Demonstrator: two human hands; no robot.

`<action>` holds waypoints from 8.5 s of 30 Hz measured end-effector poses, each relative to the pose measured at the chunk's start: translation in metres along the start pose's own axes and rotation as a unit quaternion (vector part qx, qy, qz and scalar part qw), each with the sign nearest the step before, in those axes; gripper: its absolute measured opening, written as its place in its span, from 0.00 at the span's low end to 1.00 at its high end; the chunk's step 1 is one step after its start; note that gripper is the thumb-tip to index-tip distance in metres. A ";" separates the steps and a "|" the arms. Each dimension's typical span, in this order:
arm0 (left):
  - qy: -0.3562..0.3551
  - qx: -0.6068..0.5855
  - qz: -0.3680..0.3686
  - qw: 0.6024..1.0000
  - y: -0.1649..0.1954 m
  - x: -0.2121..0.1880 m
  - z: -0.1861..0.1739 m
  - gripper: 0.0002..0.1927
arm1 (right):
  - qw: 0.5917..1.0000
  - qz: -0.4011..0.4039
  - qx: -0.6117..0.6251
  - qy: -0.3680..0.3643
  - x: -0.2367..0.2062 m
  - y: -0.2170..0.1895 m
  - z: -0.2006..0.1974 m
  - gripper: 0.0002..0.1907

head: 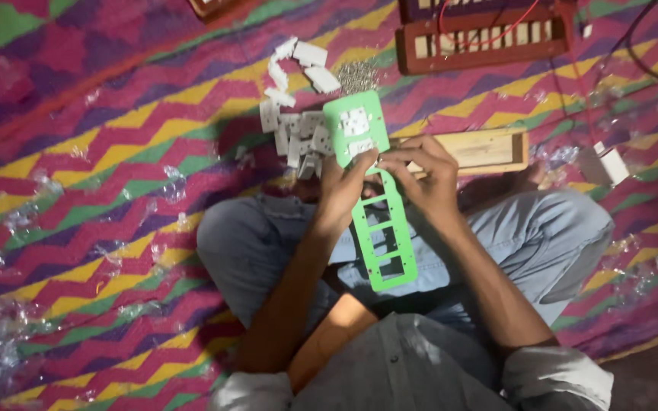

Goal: The person sits on a mat and assembles white electrical socket modules into a green plastic frame. They pick up each module, insert it into a slot, and secure it with a screw using a screwdriver. The person repeats this process for multiple modules.

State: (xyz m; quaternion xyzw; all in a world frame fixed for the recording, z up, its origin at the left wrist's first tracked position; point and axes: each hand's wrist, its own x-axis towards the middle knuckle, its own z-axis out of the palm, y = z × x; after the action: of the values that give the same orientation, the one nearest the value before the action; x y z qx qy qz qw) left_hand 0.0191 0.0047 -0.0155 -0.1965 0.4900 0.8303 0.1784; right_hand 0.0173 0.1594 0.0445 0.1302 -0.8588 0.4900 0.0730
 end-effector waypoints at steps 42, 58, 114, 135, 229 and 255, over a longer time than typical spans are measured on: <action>-0.007 0.058 0.064 0.996 0.014 -0.010 0.002 0.11 | 0.995 -0.065 -0.081 -0.010 0.000 -0.012 -0.004 0.11; -0.004 0.019 0.028 0.999 0.019 -0.011 0.002 0.10 | 0.999 0.031 0.009 -0.005 -0.001 -0.024 0.000 0.19; 0.131 -0.087 0.120 0.980 0.078 -0.019 -0.037 0.09 | 0.905 -0.155 -0.199 -0.343 -0.003 0.036 0.052 0.09; 0.113 -0.064 0.071 0.989 0.074 -0.021 -0.020 0.09 | 0.945 -0.091 -0.311 -0.049 0.161 0.073 0.044 0.08; -0.022 0.017 -0.046 0.999 0.017 0.010 0.013 0.14 | 0.998 0.061 0.023 -0.020 0.014 0.011 -0.014 0.07; -0.036 0.082 -0.037 0.995 0.001 0.015 0.008 0.15 | 0.995 0.066 0.051 -0.054 0.016 0.008 -0.020 0.04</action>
State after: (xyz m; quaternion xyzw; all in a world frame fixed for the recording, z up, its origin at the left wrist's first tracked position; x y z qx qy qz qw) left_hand 0.0049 0.0124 -0.0185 -0.1691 0.5425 0.7864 0.2421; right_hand -0.0006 0.1781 0.0522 0.1030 -0.8422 0.5291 -0.0127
